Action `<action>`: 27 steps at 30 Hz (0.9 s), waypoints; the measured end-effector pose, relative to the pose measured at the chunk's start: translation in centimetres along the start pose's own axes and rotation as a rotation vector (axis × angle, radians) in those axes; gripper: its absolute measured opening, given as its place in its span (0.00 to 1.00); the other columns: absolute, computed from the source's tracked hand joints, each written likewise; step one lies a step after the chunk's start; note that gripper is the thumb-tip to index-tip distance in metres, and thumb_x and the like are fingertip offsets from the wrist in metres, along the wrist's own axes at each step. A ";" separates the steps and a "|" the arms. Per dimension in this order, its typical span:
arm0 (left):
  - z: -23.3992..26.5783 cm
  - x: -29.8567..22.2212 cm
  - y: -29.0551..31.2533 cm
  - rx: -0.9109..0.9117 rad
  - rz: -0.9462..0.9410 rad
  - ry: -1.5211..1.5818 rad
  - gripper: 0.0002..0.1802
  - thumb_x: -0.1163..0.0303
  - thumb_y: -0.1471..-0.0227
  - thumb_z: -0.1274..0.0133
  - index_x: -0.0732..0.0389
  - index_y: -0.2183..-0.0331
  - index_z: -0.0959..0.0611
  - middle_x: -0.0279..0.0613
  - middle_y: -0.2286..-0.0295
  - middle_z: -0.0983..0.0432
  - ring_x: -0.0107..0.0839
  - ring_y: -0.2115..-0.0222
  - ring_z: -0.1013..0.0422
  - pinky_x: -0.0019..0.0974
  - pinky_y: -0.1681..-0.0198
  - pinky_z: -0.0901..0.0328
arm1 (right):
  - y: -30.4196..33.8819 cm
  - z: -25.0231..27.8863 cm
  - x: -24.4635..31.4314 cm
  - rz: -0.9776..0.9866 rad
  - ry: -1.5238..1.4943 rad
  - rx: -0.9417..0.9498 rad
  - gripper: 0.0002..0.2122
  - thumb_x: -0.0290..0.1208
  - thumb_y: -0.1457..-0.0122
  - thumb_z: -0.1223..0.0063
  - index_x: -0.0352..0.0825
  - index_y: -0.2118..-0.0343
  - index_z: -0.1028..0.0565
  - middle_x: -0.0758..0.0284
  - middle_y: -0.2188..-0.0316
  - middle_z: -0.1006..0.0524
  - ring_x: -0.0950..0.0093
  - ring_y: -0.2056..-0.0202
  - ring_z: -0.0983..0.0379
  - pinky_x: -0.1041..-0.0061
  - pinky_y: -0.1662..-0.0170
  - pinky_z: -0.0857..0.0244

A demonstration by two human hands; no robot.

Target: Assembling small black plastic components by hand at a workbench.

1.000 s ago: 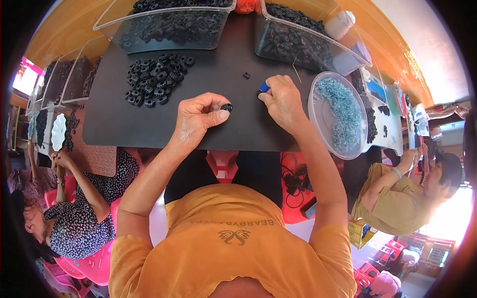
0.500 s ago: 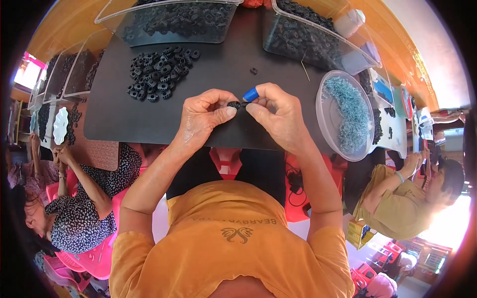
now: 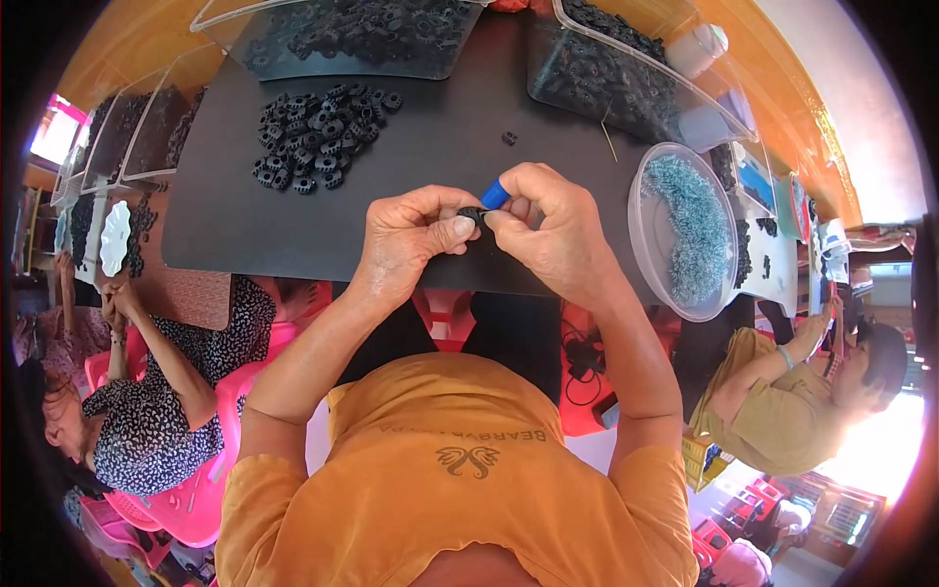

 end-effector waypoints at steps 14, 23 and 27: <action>-0.5 -0.5 0.5 -0.045 -0.147 -0.239 0.08 0.85 0.55 0.44 0.68 0.68 0.19 0.31 0.78 0.29 0.16 0.79 0.37 0.21 0.77 0.39 | 1.0 -1.4 0.0 0.217 0.091 -0.075 0.08 0.16 0.60 0.49 0.31 0.78 0.35 0.59 0.80 0.33 0.58 0.74 0.36 0.64 0.72 0.42; -0.5 -1.7 -0.7 0.002 -0.104 -0.433 0.05 0.81 0.55 0.44 0.66 0.70 0.19 0.34 0.78 0.27 0.21 0.79 0.33 0.26 0.74 0.37 | 2.3 -1.6 -4.2 -0.045 -0.199 -0.159 0.07 0.15 0.55 0.46 0.29 0.71 0.30 0.62 0.76 0.30 0.68 0.74 0.32 0.73 0.71 0.38; -1.3 -4.3 -1.3 0.104 -0.255 -0.960 0.08 0.78 0.57 0.43 0.66 0.69 0.19 0.38 0.76 0.26 0.28 0.75 0.29 0.28 0.69 0.36 | 3.1 -0.8 -6.1 -0.066 -0.344 -0.310 0.08 0.16 0.52 0.46 0.29 0.68 0.27 0.64 0.73 0.28 0.77 0.74 0.30 0.79 0.69 0.36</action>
Point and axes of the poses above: each hand's wrist, its own y-axis away from the middle knuckle, its own z-axis out of the back of the hand, x = y × z, the point moved 8 cm from there along -y, towards the middle knuckle
